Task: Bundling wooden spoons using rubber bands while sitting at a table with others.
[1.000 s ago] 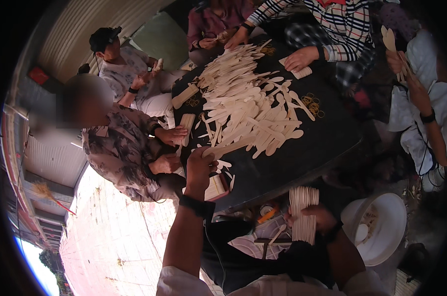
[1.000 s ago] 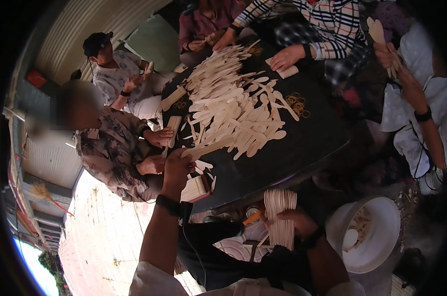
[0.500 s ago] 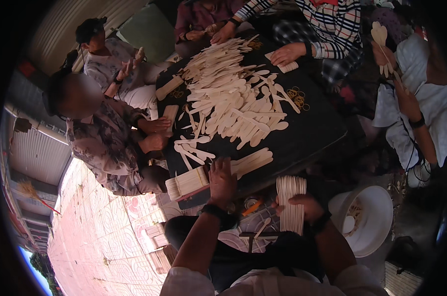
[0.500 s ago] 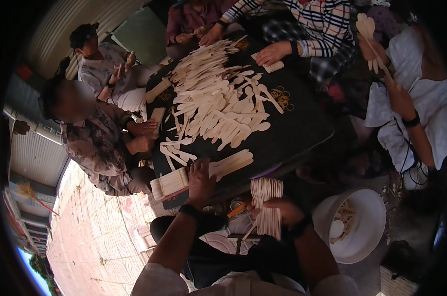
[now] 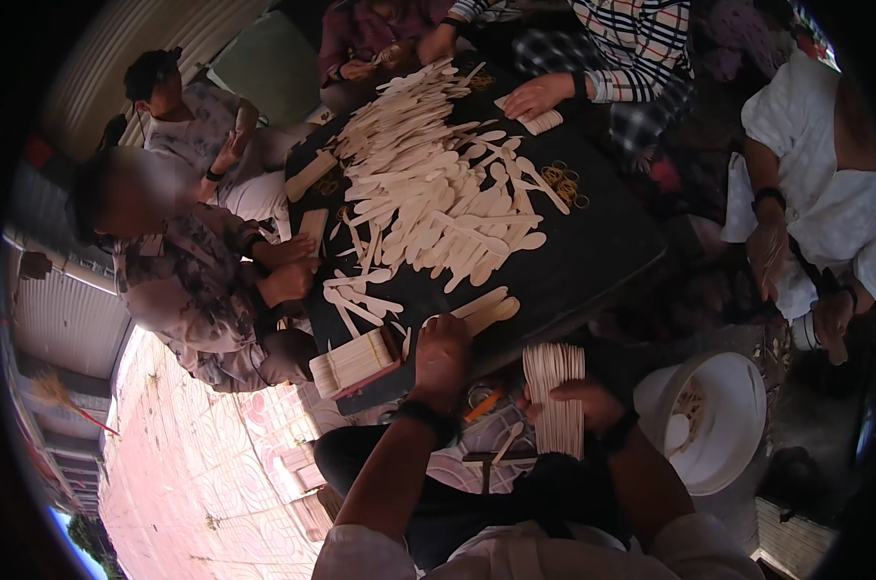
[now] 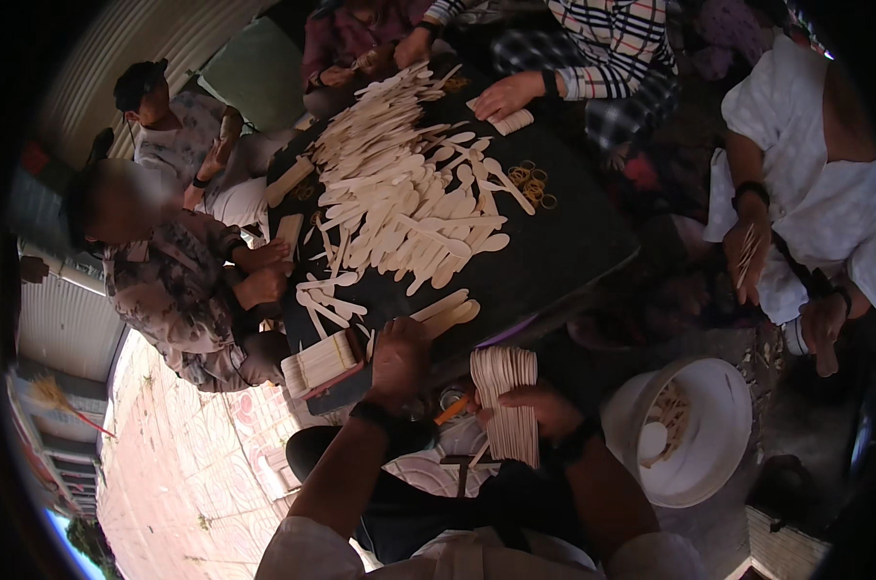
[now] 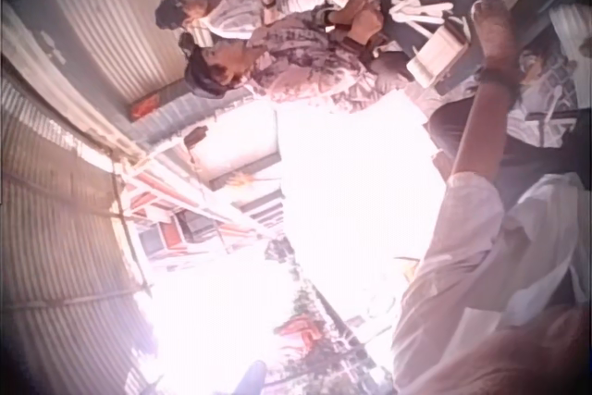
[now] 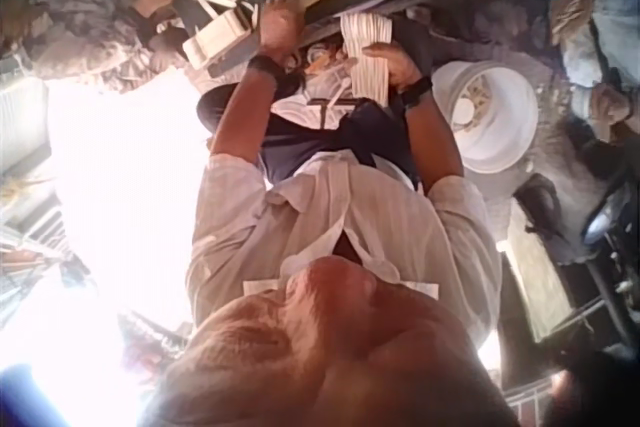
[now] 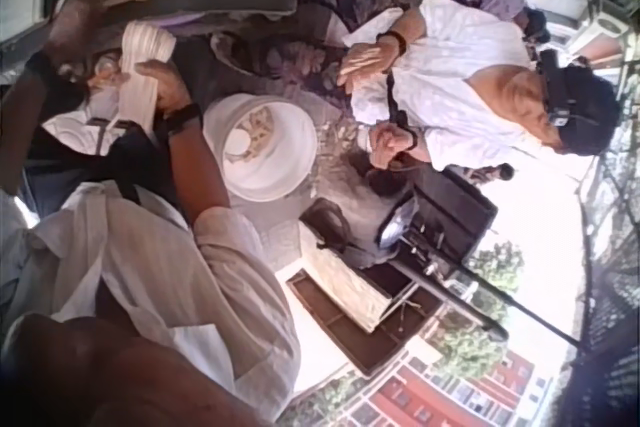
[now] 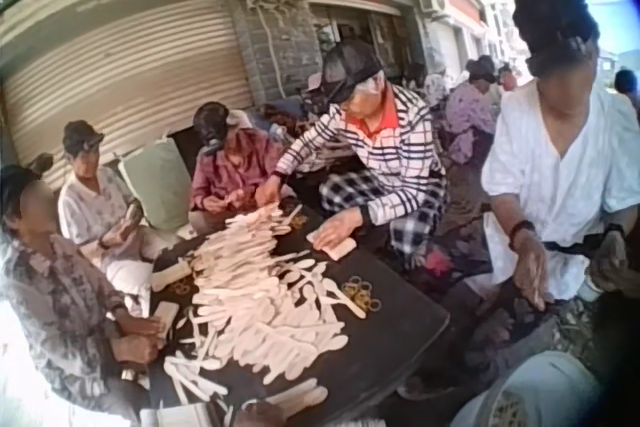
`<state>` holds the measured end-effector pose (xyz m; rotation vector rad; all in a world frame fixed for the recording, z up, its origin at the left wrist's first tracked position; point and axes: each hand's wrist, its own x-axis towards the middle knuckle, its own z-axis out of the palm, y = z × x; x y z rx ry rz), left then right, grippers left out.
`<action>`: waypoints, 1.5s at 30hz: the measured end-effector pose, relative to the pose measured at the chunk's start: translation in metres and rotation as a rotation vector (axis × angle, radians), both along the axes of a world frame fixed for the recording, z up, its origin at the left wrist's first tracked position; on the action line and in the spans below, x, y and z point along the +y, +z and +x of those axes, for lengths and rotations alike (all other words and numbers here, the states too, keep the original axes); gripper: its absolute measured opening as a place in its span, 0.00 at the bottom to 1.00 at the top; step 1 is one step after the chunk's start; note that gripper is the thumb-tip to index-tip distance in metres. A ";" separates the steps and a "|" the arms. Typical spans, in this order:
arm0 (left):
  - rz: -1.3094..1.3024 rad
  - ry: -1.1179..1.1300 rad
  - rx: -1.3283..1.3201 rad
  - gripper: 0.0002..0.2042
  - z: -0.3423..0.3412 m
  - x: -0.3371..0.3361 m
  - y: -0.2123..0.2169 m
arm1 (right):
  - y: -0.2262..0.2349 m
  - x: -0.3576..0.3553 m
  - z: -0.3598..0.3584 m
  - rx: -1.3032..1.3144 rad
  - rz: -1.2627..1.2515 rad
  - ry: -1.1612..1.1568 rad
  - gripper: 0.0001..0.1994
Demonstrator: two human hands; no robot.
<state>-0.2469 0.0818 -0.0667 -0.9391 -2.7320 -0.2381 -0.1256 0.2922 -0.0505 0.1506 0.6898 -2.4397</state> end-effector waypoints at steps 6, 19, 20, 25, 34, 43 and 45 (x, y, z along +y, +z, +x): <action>0.749 0.297 -0.408 0.05 0.002 0.006 0.021 | 0.001 0.001 -0.001 0.031 0.010 -0.014 0.25; 0.299 0.134 -0.337 0.12 0.026 0.033 0.005 | 0.007 0.003 0.001 -0.013 0.018 -0.007 0.23; 0.233 0.124 -0.337 0.12 0.028 0.034 0.005 | 0.009 0.003 0.001 0.000 0.025 -0.010 0.23; 0.238 0.115 -0.281 0.14 0.041 0.028 0.012 | -0.006 0.005 0.002 0.020 0.004 0.010 0.23; 0.332 0.320 -0.403 0.11 0.050 0.038 0.002 | -0.001 0.007 0.002 -0.082 0.088 0.030 0.21; 0.543 0.550 -0.450 0.13 0.054 0.036 -0.005 | -0.007 0.004 0.003 -0.057 0.043 -0.006 0.22; 0.586 0.587 -0.360 0.13 0.056 0.031 -0.011 | -0.007 0.003 0.003 -0.052 0.029 -0.005 0.22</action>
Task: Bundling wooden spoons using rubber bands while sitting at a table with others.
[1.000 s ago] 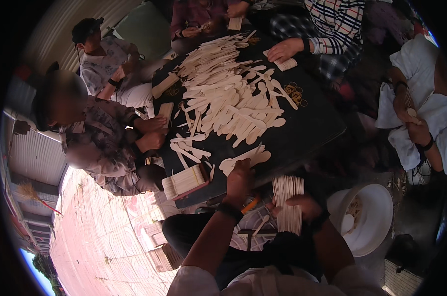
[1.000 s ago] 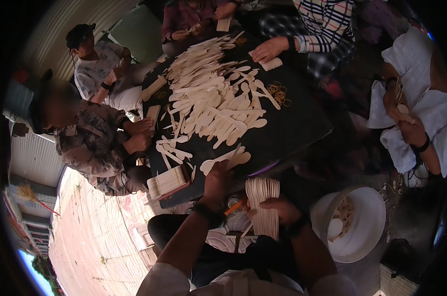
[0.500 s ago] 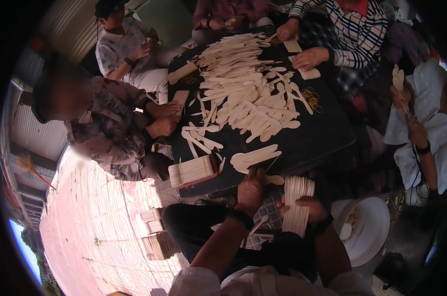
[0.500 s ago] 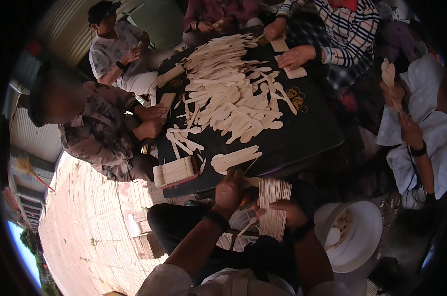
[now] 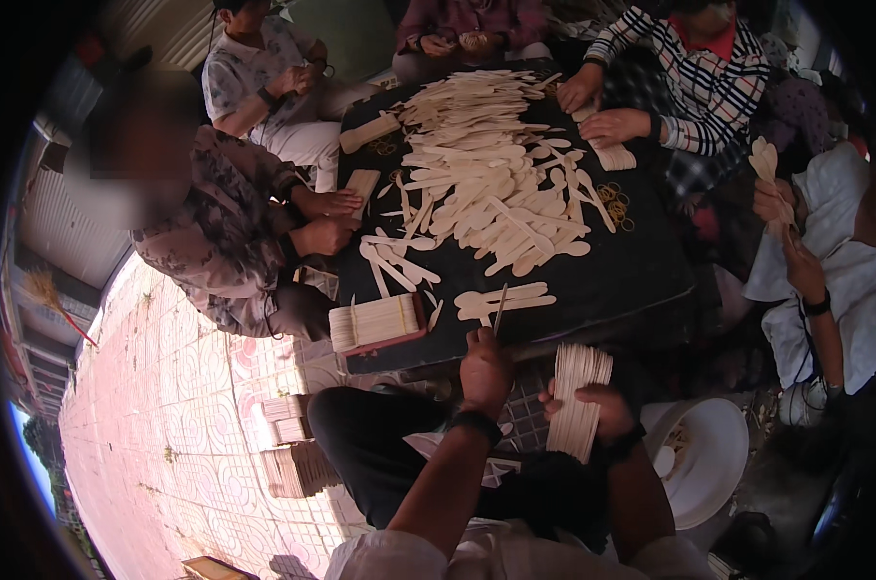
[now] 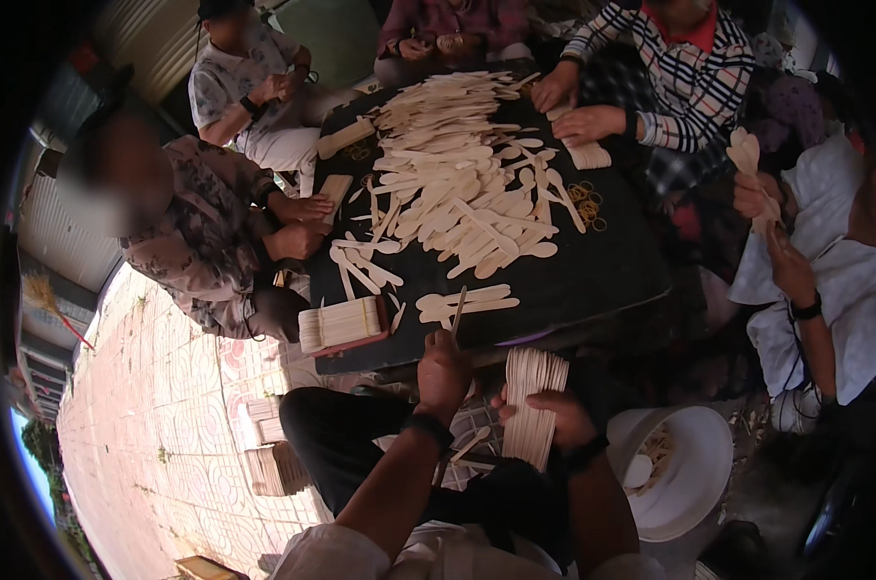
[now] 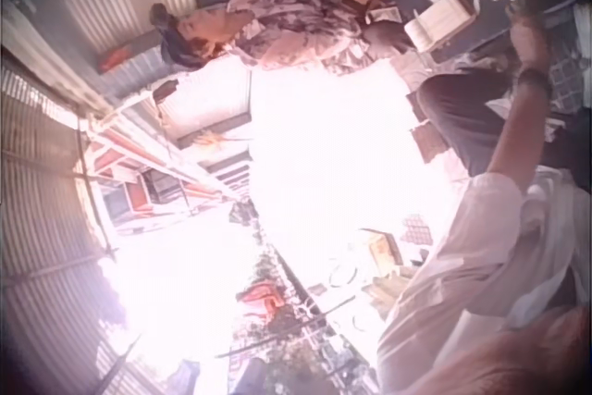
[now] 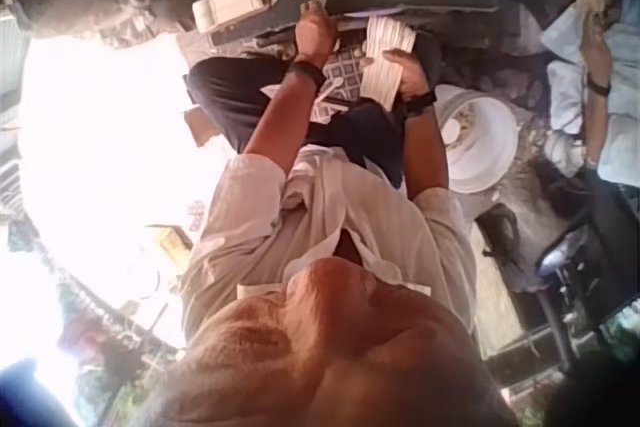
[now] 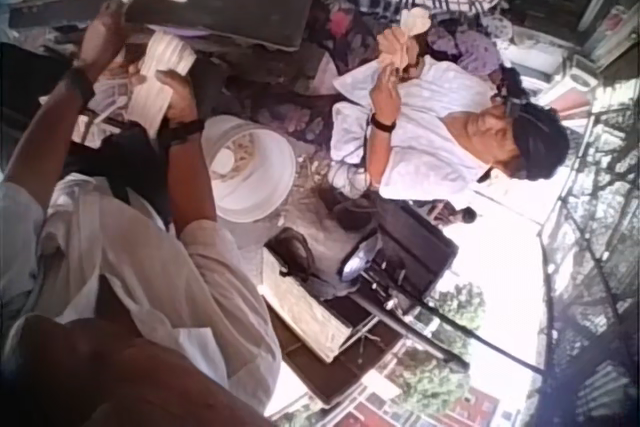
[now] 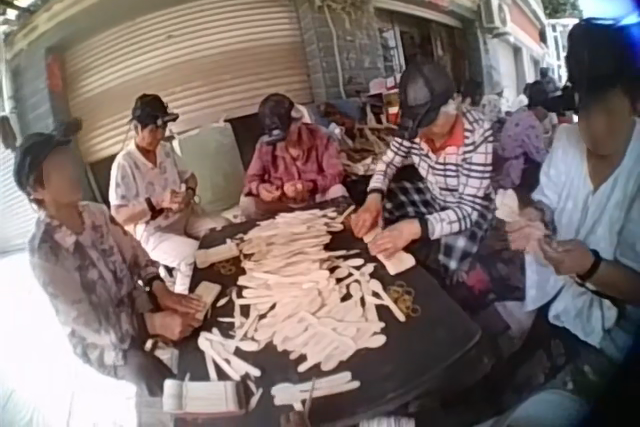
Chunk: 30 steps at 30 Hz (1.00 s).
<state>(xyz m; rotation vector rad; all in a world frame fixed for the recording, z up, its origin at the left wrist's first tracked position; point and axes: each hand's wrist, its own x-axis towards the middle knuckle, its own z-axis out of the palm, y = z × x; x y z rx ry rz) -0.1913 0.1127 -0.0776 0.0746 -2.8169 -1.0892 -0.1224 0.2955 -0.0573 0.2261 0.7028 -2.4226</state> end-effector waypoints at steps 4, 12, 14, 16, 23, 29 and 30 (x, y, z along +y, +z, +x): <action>0.021 0.033 -0.018 0.12 0.003 -0.005 -0.001 | -0.001 -0.001 -0.001 0.032 0.009 -0.011 0.22; 0.001 -0.030 0.264 0.09 0.024 -0.028 -0.009 | -0.004 0.000 0.001 0.022 -0.008 0.007 0.22; 0.170 0.014 0.134 0.09 0.033 -0.043 -0.031 | -0.003 -0.002 0.001 0.038 -0.046 0.007 0.22; 0.344 0.070 0.041 0.05 0.040 -0.050 -0.031 | 0.000 -0.003 0.001 0.032 -0.035 -0.004 0.23; 0.170 -0.182 0.190 0.08 0.012 -0.040 0.021 | -0.001 0.000 -0.001 0.002 -0.013 0.015 0.24; -0.260 -0.433 0.065 0.14 -0.019 -0.018 0.021 | -0.003 -0.002 0.002 0.005 -0.007 -0.018 0.23; -0.357 -0.484 0.061 0.15 -0.020 -0.019 0.022 | -0.005 -0.001 0.002 0.003 -0.007 -0.022 0.23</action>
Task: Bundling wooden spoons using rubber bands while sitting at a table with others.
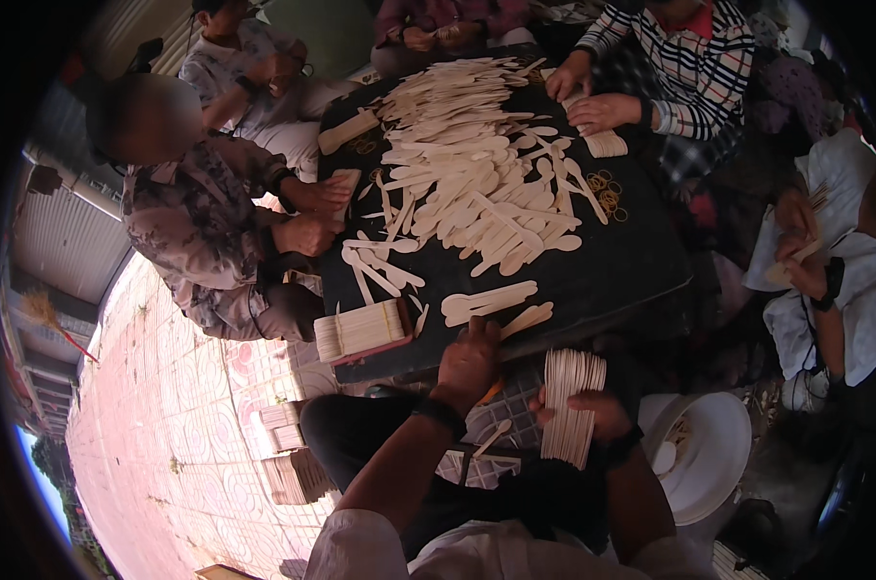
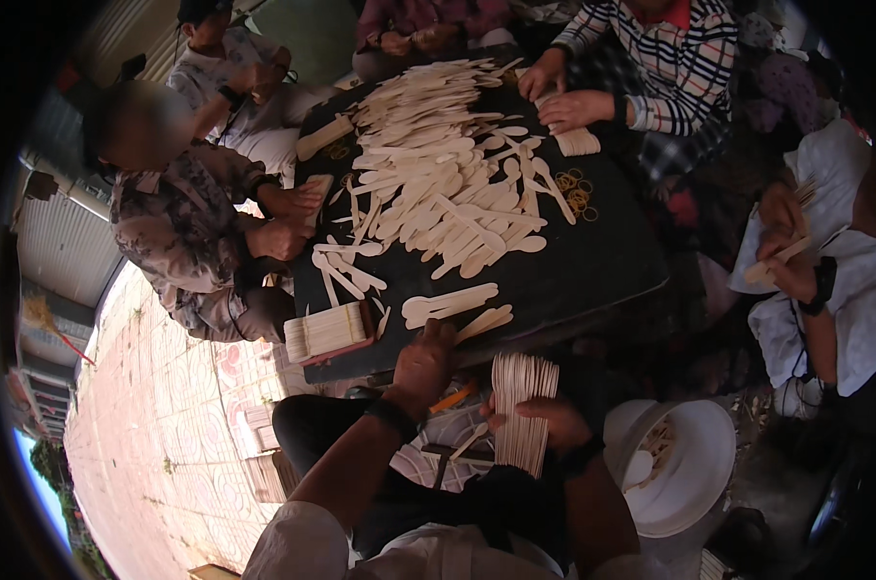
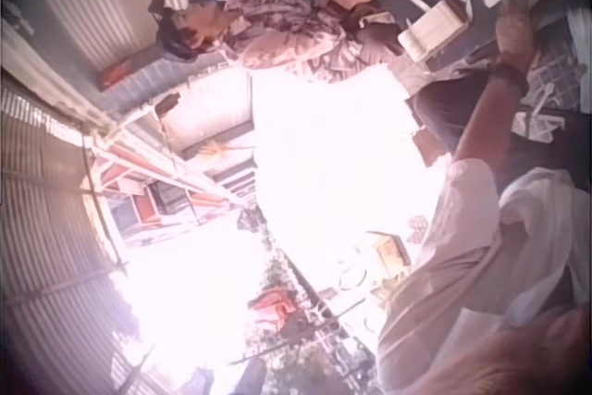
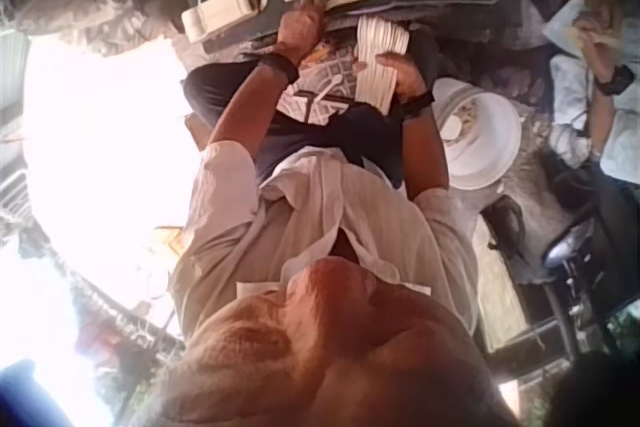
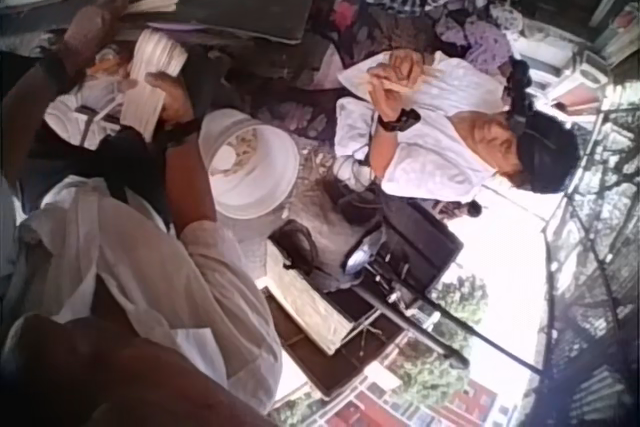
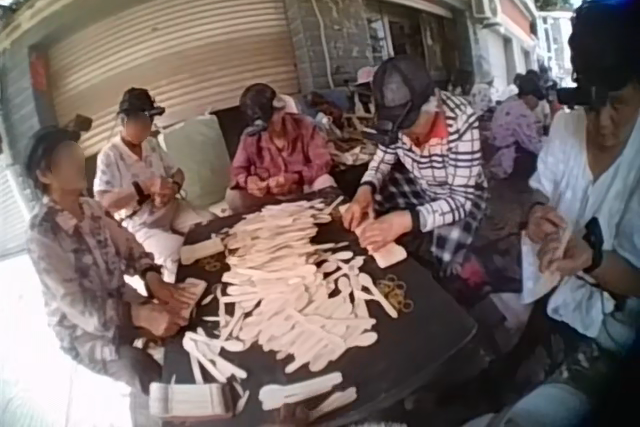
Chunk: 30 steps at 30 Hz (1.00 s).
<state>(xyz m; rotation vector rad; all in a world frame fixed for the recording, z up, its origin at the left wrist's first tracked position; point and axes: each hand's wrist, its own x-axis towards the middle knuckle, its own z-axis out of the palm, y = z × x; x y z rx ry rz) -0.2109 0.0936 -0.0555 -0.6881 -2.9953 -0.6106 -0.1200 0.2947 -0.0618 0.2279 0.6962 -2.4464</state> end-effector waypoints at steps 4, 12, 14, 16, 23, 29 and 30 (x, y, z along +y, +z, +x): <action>-0.188 -0.172 0.099 0.13 -0.002 -0.009 -0.001 | 0.000 0.003 -0.001 0.024 -0.043 0.071 0.24; -0.001 -0.167 0.079 0.10 -0.047 -0.022 0.027 | -0.002 0.004 0.000 0.009 0.008 0.065 0.26; 0.037 -0.096 0.037 0.10 -0.062 -0.021 0.025 | -0.004 0.007 -0.001 -0.008 -0.022 0.104 0.27; -0.075 -0.150 0.078 0.07 -0.076 -0.025 0.011 | -0.003 0.005 -0.002 0.008 -0.036 0.111 0.27; -0.077 -0.216 -0.016 0.08 -0.088 -0.027 0.003 | 0.001 0.004 0.000 0.011 -0.034 0.071 0.29; -0.189 -0.180 0.102 0.08 -0.089 -0.022 0.014 | 0.005 0.003 -0.001 -0.007 -0.028 0.059 0.29; -0.190 -0.176 0.102 0.08 -0.092 -0.025 0.015 | 0.005 0.002 -0.002 -0.006 -0.029 0.063 0.29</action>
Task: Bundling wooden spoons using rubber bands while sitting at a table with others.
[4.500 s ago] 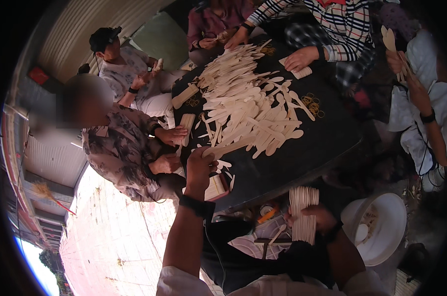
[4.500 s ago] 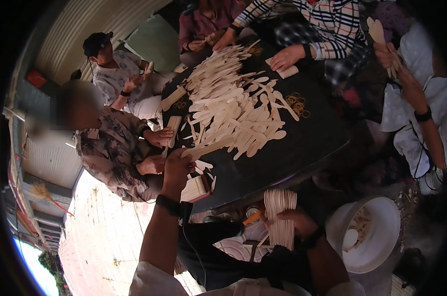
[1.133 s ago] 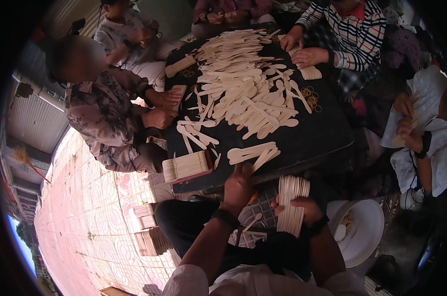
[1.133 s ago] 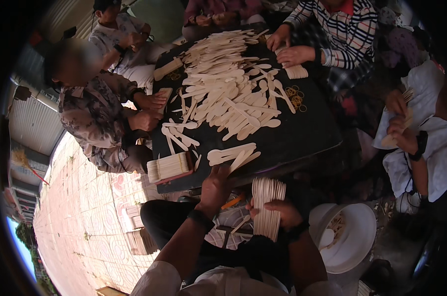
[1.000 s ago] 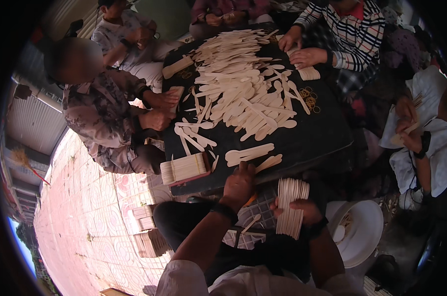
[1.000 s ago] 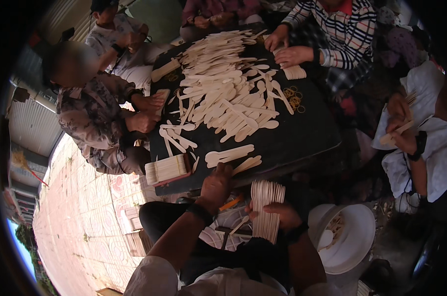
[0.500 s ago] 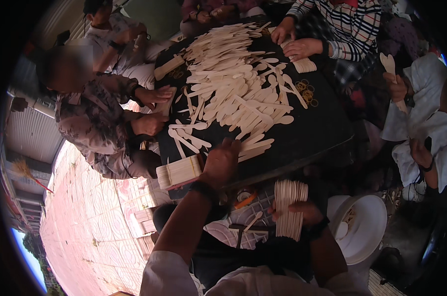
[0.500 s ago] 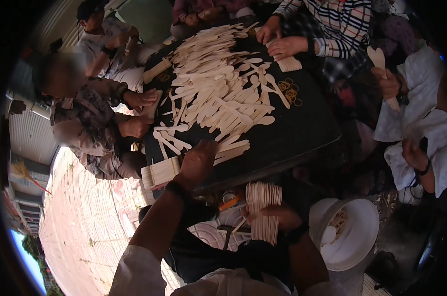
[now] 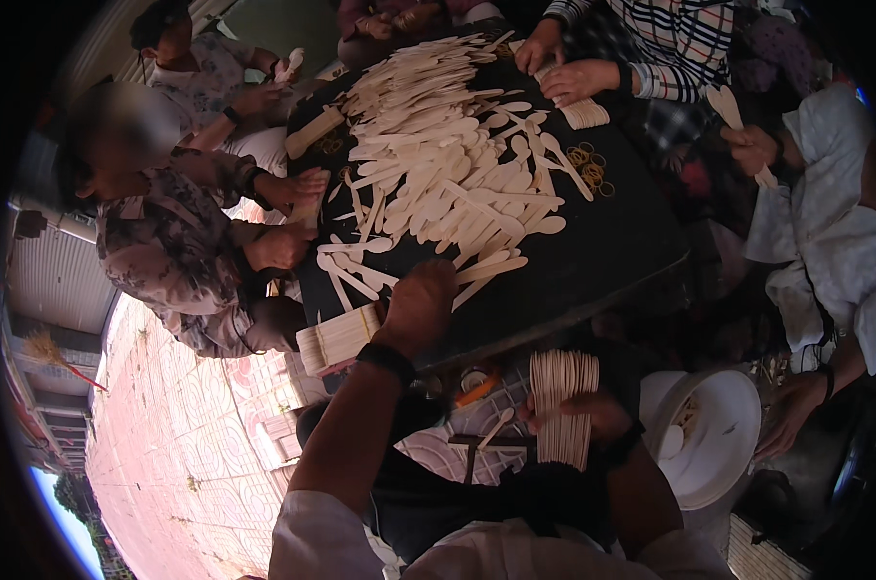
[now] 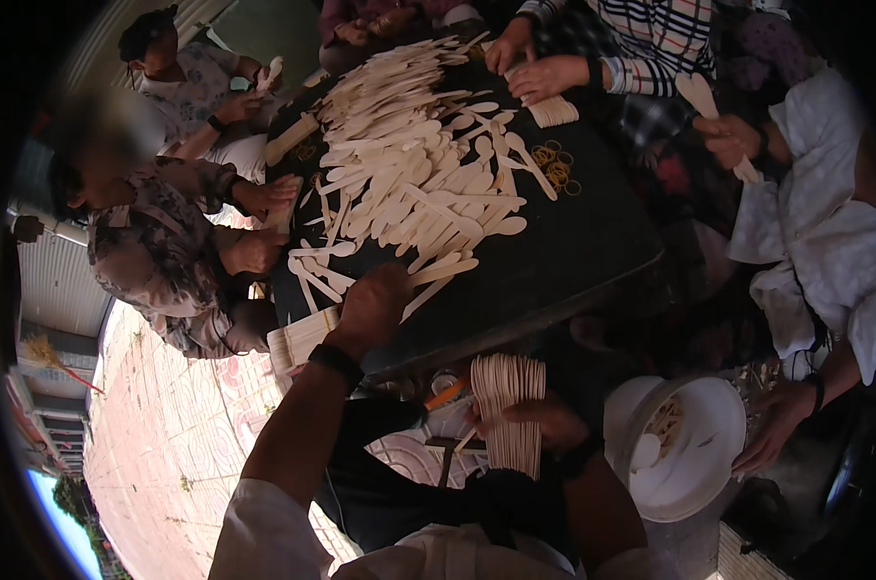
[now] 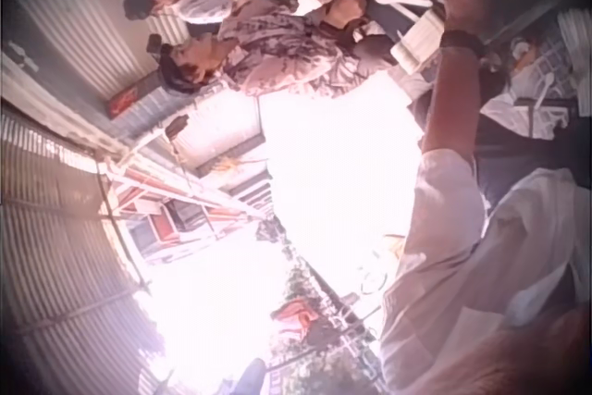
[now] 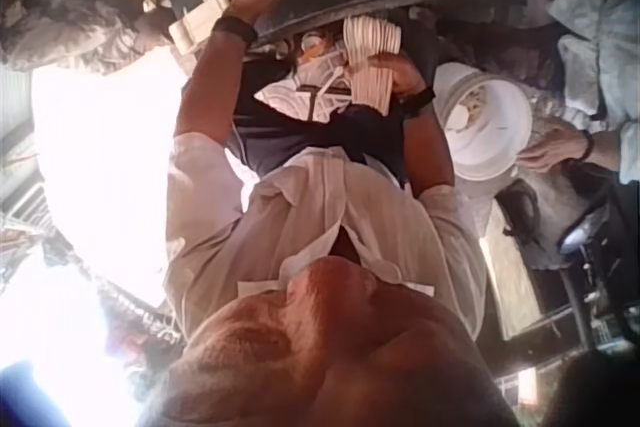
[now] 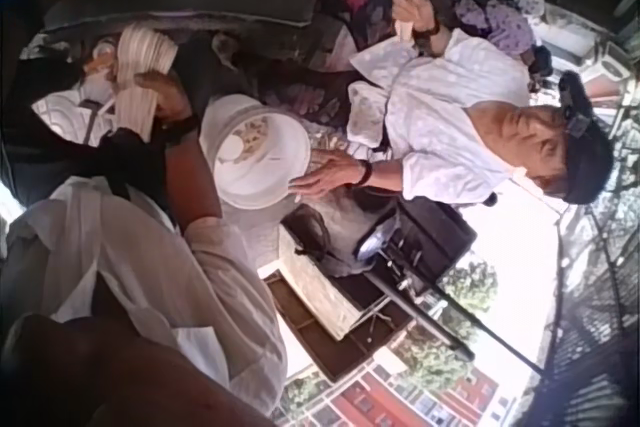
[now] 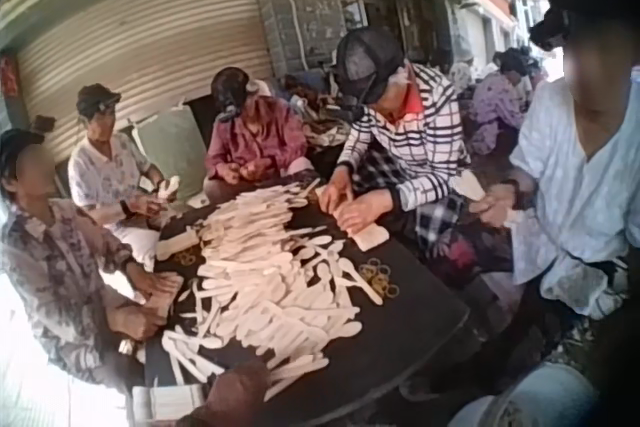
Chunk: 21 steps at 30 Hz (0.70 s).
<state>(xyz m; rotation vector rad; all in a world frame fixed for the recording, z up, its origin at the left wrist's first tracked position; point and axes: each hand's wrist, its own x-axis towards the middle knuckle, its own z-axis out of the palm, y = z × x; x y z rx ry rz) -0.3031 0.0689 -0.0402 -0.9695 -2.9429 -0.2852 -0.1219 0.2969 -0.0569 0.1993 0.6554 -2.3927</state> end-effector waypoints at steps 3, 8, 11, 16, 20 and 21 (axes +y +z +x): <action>0.152 0.007 0.035 0.06 -0.005 -0.009 0.014 | 0.002 -0.001 -0.001 0.025 -0.004 0.022 0.28; 1.253 0.363 -0.922 0.05 0.040 -0.005 0.061 | 0.005 -0.001 0.004 0.005 0.078 -0.136 0.26; 1.361 0.415 -1.275 0.09 0.099 -0.003 0.049 | 0.006 0.001 0.009 -0.022 0.077 -0.227 0.26; 1.310 0.291 -1.729 0.14 0.190 -0.015 0.031 | 0.098 -0.020 0.025 0.416 0.573 -0.097 0.20; 1.172 0.155 -1.854 0.13 0.233 -0.018 0.022 | 0.130 -0.048 0.019 0.996 0.951 0.132 0.17; 1.086 0.092 -1.875 0.12 0.239 -0.017 0.029 | 0.130 -0.054 0.019 0.983 0.958 0.150 0.17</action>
